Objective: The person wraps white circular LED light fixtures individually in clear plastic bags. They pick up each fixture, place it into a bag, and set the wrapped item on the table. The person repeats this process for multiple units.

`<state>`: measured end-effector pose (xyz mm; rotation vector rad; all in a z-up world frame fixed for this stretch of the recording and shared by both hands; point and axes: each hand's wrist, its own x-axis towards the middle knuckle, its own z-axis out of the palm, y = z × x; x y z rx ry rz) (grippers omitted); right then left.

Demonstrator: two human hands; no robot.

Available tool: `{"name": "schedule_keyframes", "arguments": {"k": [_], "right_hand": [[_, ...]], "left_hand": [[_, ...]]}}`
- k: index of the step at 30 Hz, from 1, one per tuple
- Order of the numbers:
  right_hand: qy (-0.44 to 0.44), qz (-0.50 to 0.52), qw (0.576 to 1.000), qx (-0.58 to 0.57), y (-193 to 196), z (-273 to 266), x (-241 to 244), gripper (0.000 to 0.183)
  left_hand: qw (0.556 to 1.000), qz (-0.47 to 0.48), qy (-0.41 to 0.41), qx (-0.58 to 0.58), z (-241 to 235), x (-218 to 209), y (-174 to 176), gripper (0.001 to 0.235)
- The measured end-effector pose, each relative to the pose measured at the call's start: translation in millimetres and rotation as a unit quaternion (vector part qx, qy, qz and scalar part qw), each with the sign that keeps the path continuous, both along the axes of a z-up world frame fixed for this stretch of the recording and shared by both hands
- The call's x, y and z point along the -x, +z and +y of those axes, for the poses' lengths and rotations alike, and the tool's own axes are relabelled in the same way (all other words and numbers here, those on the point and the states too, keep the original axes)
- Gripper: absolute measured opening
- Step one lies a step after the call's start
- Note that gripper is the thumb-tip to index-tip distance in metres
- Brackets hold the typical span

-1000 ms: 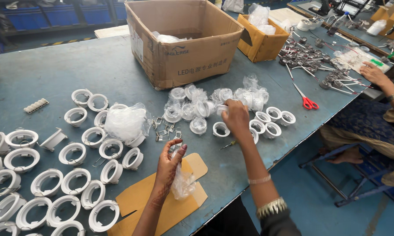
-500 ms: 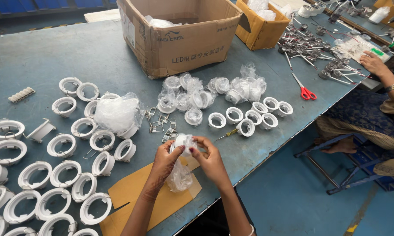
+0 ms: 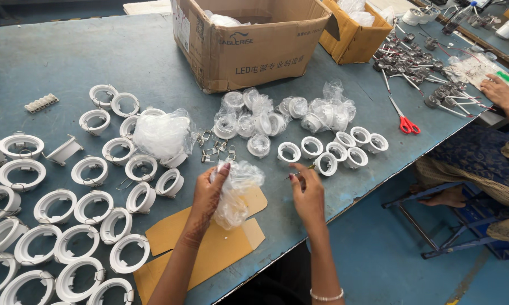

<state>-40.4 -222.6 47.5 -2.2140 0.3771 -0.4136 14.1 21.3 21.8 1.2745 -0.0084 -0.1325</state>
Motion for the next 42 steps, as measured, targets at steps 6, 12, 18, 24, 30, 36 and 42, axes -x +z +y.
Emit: {"name": "schedule_keyframes", "arguments": {"k": [6,12,18,24,30,36,42], "right_hand": [[0.083,-0.035,0.972,0.216,7,1,-16,0.010],[0.211,-0.034,0.974,0.073,15,24,17,0.011],[0.176,-0.184,0.966,-0.034,5,48,16,0.011],[0.212,-0.181,0.957,0.077,-6,72,-37,0.027],[0.166,-0.195,0.958,-0.129,35,82,-3,0.022],[0.147,-0.241,0.955,0.088,59,88,33,0.022],[0.253,-0.267,0.927,0.067,61,73,53,0.012]], "left_hand": [[1.000,0.012,0.010,-0.005,-1,4,-1,0.038],[0.995,0.025,0.006,0.101,1,1,3,0.031],[0.974,0.030,0.030,0.223,11,6,16,0.030],[0.961,0.021,0.037,0.272,11,5,18,0.027],[0.985,-0.055,0.045,0.157,9,8,17,0.029],[0.993,-0.092,0.042,0.059,0,11,15,0.028],[0.977,-0.135,0.122,-0.111,-7,16,19,0.030]]}}
